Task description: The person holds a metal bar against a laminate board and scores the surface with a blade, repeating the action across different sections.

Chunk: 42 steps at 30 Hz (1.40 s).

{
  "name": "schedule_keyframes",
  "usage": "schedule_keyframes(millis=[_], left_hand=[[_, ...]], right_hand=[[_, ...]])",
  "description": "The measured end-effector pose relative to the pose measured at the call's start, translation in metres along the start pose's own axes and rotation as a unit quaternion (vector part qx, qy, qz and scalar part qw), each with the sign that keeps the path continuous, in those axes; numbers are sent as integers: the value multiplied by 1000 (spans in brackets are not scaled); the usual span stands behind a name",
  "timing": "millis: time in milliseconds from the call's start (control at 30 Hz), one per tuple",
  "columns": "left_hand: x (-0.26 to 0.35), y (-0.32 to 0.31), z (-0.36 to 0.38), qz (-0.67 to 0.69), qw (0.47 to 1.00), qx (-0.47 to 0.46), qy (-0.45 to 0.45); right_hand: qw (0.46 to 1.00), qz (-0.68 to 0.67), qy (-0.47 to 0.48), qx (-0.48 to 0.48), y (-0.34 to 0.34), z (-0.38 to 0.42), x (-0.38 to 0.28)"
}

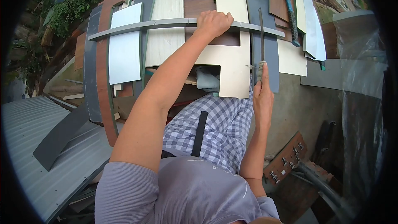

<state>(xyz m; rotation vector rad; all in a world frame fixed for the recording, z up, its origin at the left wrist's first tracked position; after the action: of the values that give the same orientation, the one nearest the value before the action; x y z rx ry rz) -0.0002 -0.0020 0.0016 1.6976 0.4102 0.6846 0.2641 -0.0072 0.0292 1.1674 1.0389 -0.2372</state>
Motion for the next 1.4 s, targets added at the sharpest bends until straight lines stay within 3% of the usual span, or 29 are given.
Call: schedule_keyframes(millis=[67, 267, 400, 467, 500, 567, 667, 800, 867, 967, 1100, 1167, 1200, 1267, 1400], left_hand=[[1, -1, 1, -5, 1000, -3, -2], [2, 5, 2, -10, 1000, -10, 1], [1, 5, 3, -3, 1000, -16, 0], [1, 3, 3, 21, 1000, 8, -5], [0, 3, 2, 22, 1000, 5, -4], [1, 2, 1, -12, 999, -30, -1], [1, 5, 2, -11, 1000, -15, -4], [2, -1, 1, -14, 1000, -3, -8], [2, 1, 1, -15, 1000, -7, 4], [3, 6, 3, -12, 1000, -27, 6], [1, 2, 3, -4, 1000, -12, 8], [0, 1, 2, 18, 1000, -2, -5], [0, -1, 3, 18, 1000, -8, -5], [3, -2, 3, 13, 1000, -5, -10], [3, 2, 4, 12, 1000, -2, -15]], right_hand=[[998, 23, -61, -21, -2, -29, -16], [999, 31, 11, -8, -16, -79, -19], [998, 27, -41, -27, -9, -36, -11], [995, 8, 92, 44, -10, -4, 14], [995, 9, 90, 42, -5, 5, 12], [998, 0, -54, -14, 4, 20, 7], [1000, -4, -5, 3, 3, 11, 5], [999, 33, -31, -11, -7, -48, -13], [998, 47, 33, 3, -14, -71, -16], [999, 44, 20, -10, -13, -75, -15], [998, 32, -36, -28, -5, -24, -3], [998, 5, 46, 32, -7, 5, 24], [999, 6, 41, 29, -3, 11, 20], [996, -15, -85, -15, 7, 19, 4], [1000, -8, 17, 14, 4, 1, 5]])
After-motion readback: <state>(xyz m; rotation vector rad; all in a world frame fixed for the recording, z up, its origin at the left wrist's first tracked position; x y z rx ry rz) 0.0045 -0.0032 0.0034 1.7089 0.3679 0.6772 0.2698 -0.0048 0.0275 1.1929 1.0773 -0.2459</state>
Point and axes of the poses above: each hand's wrist, its own z-axis away from the middle knuckle, its own y-axis out of the back of the hand, x = y × z, the point moved 1 cm from there along -z, towards the middle knuckle, and after that the axes turned 12 degrees about -z, right-handed, at the moved point
